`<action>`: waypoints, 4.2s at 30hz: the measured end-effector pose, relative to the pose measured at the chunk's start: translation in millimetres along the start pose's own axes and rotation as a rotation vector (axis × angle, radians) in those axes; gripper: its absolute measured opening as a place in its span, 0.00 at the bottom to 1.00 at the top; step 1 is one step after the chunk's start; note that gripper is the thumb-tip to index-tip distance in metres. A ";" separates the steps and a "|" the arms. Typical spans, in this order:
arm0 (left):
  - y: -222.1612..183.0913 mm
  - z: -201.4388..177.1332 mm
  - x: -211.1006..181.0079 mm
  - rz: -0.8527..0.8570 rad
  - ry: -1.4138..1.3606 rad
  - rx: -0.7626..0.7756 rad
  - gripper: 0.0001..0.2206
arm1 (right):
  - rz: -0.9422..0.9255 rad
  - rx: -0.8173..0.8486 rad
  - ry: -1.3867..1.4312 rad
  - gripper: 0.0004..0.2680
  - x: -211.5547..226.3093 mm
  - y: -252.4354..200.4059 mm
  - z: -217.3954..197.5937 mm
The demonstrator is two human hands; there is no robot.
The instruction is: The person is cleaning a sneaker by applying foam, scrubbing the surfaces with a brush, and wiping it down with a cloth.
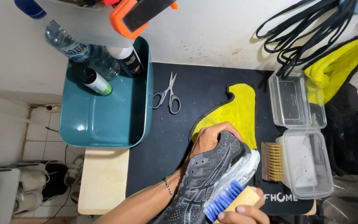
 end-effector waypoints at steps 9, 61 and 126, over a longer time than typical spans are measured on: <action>-6.0 -2.0 -13.2 -0.062 0.016 -0.005 0.03 | -0.646 -0.223 0.078 0.11 -35.3 23.1 9.7; 7.4 13.2 -24.4 -0.012 0.015 0.033 0.09 | -0.384 0.348 0.327 0.10 29.3 148.0 1.7; 18.0 30.5 -2.6 0.062 -0.132 0.156 0.03 | -0.257 0.420 0.213 0.14 -33.6 154.7 -21.0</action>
Point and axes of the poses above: each hand's wrist, its own y-axis towards the middle knuckle, its own z-axis out of the palm, x = y × z, the point moved 6 cm from there along y, towards the middle knuckle, and after that the axes turned 1 degree about y, right-handed, at the moved point
